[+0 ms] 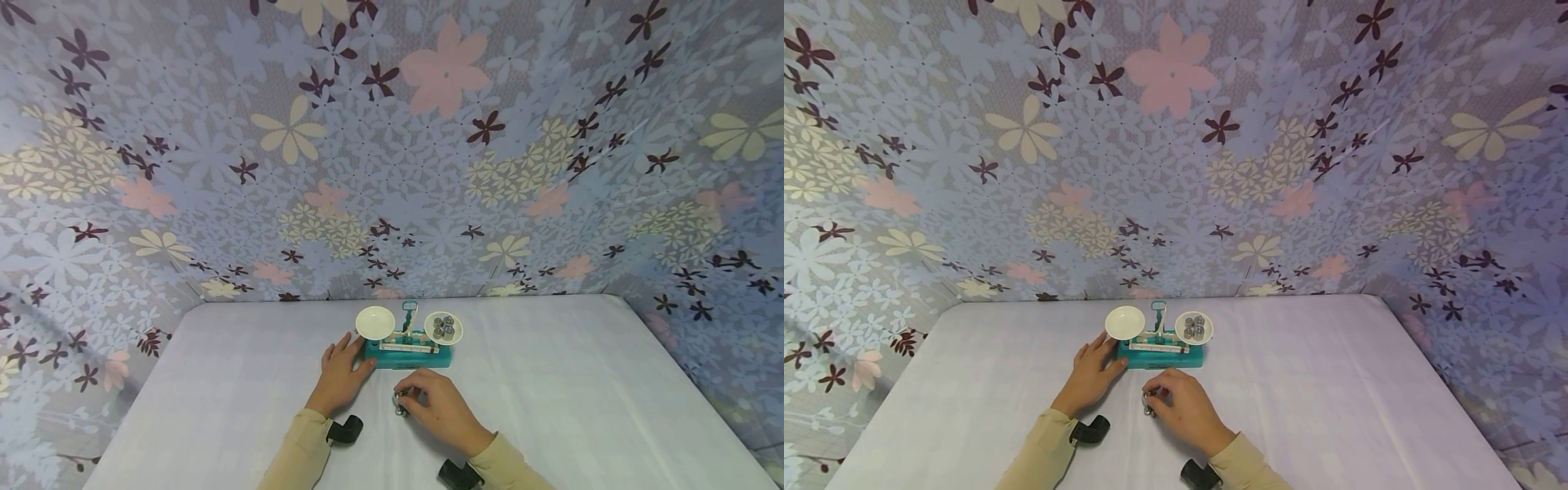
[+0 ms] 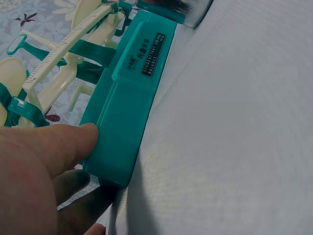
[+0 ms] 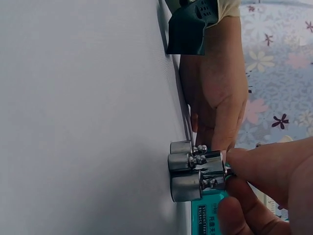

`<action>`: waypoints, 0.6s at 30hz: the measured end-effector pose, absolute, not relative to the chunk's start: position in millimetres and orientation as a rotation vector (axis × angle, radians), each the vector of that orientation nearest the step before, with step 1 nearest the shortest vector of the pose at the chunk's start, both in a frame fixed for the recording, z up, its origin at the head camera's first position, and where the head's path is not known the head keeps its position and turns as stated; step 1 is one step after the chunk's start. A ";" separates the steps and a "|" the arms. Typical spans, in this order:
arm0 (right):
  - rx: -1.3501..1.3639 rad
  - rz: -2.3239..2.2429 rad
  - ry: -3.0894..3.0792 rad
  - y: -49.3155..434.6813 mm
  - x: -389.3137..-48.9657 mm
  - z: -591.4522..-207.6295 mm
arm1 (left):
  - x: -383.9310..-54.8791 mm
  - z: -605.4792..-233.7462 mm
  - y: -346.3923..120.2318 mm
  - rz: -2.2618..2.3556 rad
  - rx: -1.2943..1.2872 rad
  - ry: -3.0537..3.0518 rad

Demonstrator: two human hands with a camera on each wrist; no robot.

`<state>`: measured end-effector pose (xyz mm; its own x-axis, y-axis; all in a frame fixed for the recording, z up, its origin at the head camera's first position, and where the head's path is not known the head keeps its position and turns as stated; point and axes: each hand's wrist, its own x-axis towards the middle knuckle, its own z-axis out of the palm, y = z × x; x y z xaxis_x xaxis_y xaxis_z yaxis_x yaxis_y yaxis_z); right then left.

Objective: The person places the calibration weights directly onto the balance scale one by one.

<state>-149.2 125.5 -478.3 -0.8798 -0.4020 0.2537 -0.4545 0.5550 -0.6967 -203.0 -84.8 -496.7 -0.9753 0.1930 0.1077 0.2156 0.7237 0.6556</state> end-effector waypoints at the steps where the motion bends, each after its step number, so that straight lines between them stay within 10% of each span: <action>1: 0.748 1.237 -2.715 125.6 -149.2 -478.5 | -202.9 -496.9 -84.8 -1.104 -0.343 -2.886; 18: 0.701 1.149 -2.746 127.1 -151.6 -480.7 | -203.5 -499.9 -84.8 -1.098 -0.356 -2.866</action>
